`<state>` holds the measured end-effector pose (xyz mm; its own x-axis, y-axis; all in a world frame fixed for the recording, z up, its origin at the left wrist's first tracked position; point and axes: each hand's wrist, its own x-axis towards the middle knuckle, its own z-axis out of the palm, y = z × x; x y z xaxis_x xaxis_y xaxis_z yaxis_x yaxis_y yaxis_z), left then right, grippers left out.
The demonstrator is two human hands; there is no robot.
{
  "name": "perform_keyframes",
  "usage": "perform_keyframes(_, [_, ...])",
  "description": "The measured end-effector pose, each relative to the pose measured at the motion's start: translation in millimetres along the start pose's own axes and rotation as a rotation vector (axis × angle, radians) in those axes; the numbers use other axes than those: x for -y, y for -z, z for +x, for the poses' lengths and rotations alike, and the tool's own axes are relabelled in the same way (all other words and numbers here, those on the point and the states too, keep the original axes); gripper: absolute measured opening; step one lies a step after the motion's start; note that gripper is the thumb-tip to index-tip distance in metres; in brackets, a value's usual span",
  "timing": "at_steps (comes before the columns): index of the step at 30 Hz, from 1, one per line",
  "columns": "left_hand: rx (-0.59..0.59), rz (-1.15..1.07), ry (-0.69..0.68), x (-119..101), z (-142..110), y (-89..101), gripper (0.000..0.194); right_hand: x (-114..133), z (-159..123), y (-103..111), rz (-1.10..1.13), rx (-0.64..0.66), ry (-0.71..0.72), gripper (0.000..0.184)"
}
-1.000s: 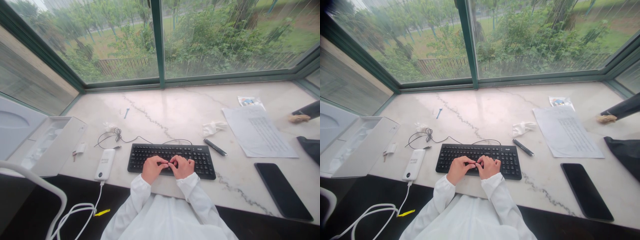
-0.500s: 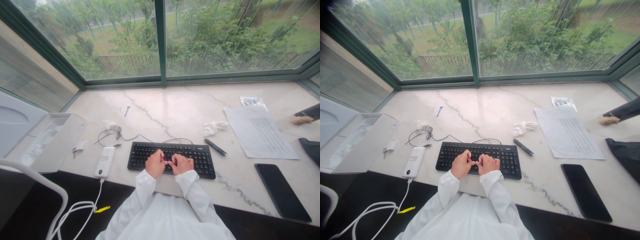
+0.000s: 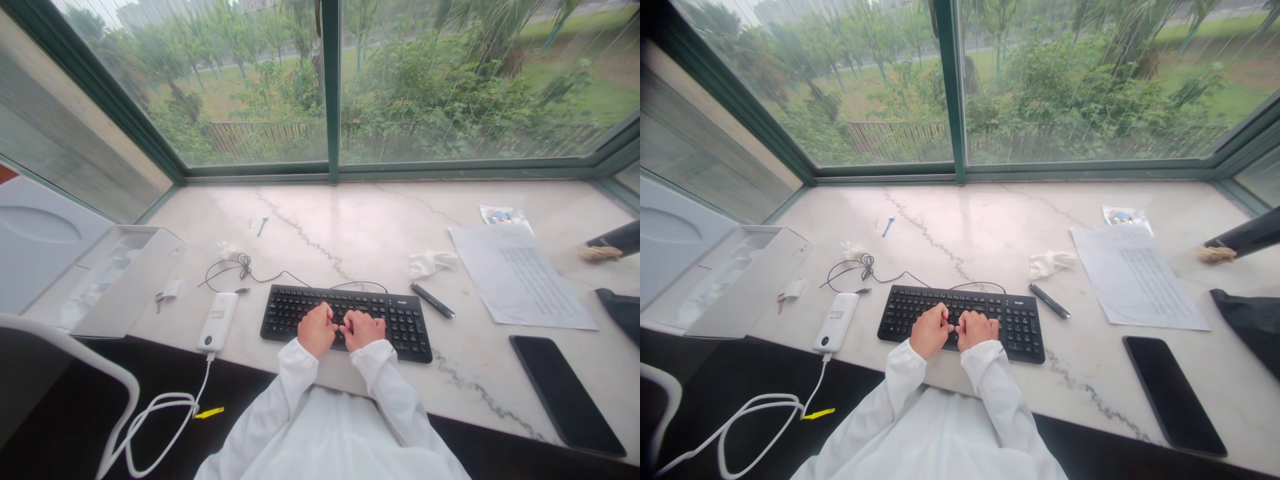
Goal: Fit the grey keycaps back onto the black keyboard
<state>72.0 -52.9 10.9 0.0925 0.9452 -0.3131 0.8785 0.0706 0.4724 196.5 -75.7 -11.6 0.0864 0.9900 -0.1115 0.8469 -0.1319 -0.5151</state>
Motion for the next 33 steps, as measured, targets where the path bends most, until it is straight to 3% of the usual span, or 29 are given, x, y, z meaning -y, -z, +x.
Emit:
perform_keyframes(5, [-0.123,-0.153,-0.030,22,-16,9.7,0.015,-19,-7,19,0.104,-0.163,-0.028,0.014])
perform_keyframes(9, [-0.299,-0.132,0.083,63,-26,33.1,0.009,-55,-18,44,0.095,-0.300,-0.169,0.025])
perform_keyframes(14, [-0.389,-0.037,0.297,123,-29,57.8,0.014,-107,-30,64,0.025,-0.370,-0.385,0.025])
perform_keyframes(17, [-0.417,-0.014,0.344,142,-29,62.0,0.018,-129,-34,69,-0.007,-0.411,-0.464,0.023])
perform_keyframes(23, [-0.405,-0.025,0.326,136,-28,56.1,0.022,-149,-24,82,-0.011,-0.458,-0.508,0.024])
perform_keyframes(26, [-0.465,-0.025,0.275,124,-28,51.2,0.025,-157,-8,91,-0.013,-0.468,-0.482,0.023])
perform_keyframes(30, [-0.599,-0.028,0.234,117,-29,42.1,0.030,-176,28,108,-0.061,-0.495,-0.347,0.025])
perform_keyframes(33, [-0.671,-0.051,0.202,124,-27,32.6,0.029,-193,64,121,-0.112,-0.526,-0.200,0.030])
